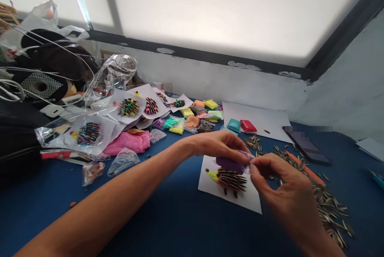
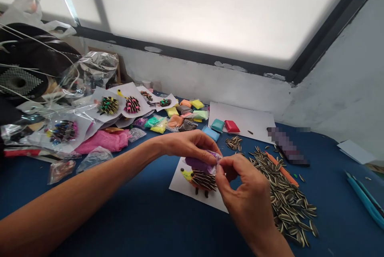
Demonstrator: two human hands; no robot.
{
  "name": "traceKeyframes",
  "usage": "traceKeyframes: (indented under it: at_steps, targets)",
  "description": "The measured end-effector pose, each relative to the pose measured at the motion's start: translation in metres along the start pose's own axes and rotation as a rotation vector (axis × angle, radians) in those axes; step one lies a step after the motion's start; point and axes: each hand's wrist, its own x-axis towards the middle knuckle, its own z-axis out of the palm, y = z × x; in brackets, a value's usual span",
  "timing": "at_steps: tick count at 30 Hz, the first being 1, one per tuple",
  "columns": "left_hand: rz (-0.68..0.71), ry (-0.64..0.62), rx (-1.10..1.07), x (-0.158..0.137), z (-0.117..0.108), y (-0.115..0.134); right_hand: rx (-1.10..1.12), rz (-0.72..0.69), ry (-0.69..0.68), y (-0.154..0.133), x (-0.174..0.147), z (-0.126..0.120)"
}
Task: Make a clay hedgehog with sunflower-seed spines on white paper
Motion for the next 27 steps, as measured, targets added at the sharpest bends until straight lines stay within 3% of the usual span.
traceKeyframes:
  at_steps: [3,6,8,13,17,20,27]
  targets:
    - [-0.039,-0.014,-0.01,-0.001,-0.003,0.002,-0.112,-0.053,0.121,0.0,0.0,-0.003]
    - [-0.034,0.043,-0.039,-0.005,-0.012,0.001,-0.076,0.173,0.259,-0.001,0.004,-0.01]
    - [-0.034,0.104,-0.083,-0.007,-0.019,-0.003,0.061,0.332,0.279,-0.001,0.006,-0.015]
    - [-0.049,0.18,-0.205,-0.009,-0.03,-0.021,0.42,0.445,0.042,0.01,0.007,-0.014]
    - [-0.078,0.228,-0.315,-0.007,-0.036,-0.04,0.605,0.567,-0.072,0.02,0.006,-0.007]
    - [-0.083,0.28,-0.42,-0.008,-0.041,-0.05,0.611,0.618,-0.149,0.02,0.008,-0.003]
    - [-0.023,0.337,-0.503,-0.008,-0.045,-0.054,0.524,0.544,-0.247,0.014,0.007,-0.001]
